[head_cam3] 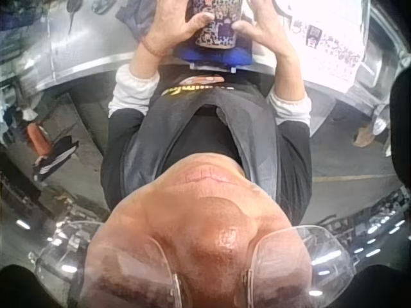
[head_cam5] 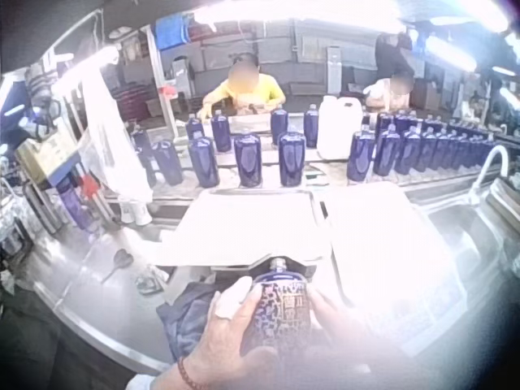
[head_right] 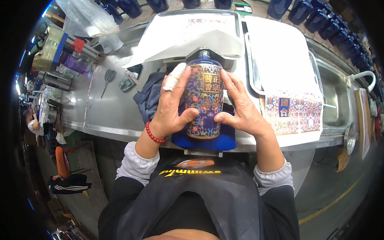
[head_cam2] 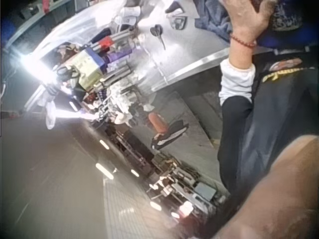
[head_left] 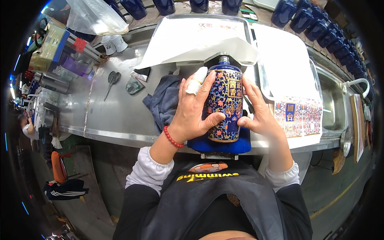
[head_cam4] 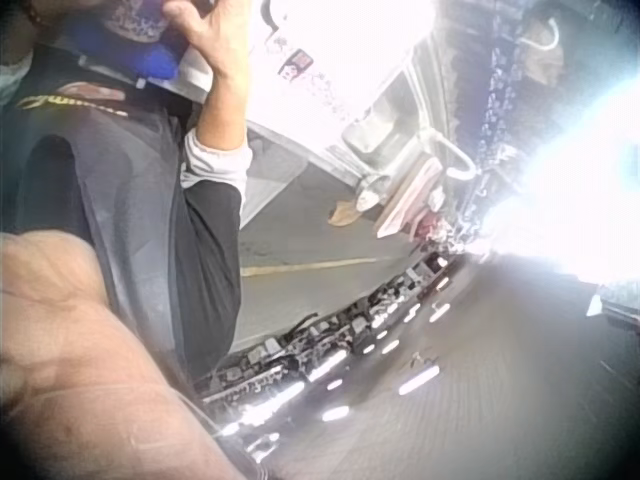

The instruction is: The person scrubs the exterior of a decorated ceramic bottle with a green sponge while holding it with a bandaged left hand. The bottle is rotated to clean different sides on a stainless steel work surface.

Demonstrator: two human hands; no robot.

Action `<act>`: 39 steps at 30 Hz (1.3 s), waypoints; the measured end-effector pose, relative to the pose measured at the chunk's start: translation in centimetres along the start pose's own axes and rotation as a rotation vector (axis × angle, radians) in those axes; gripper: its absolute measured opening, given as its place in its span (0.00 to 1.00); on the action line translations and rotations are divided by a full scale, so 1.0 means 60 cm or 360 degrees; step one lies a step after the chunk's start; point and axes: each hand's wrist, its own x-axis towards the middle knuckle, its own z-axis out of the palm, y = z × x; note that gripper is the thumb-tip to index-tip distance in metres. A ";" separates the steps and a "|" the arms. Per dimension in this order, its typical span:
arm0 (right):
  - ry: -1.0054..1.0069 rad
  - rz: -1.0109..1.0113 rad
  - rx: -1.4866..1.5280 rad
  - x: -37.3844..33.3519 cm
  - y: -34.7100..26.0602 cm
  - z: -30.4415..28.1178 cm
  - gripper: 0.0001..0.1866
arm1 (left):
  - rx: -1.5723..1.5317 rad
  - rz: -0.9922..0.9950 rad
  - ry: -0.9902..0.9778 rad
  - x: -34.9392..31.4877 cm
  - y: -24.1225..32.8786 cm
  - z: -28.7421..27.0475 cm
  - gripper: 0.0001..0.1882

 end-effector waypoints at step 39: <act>0.0017 -0.0337 -0.0757 -0.012 -0.022 -0.046 0.51 | 0.0046 0.0234 -0.0351 0.013 -0.012 -0.038 0.67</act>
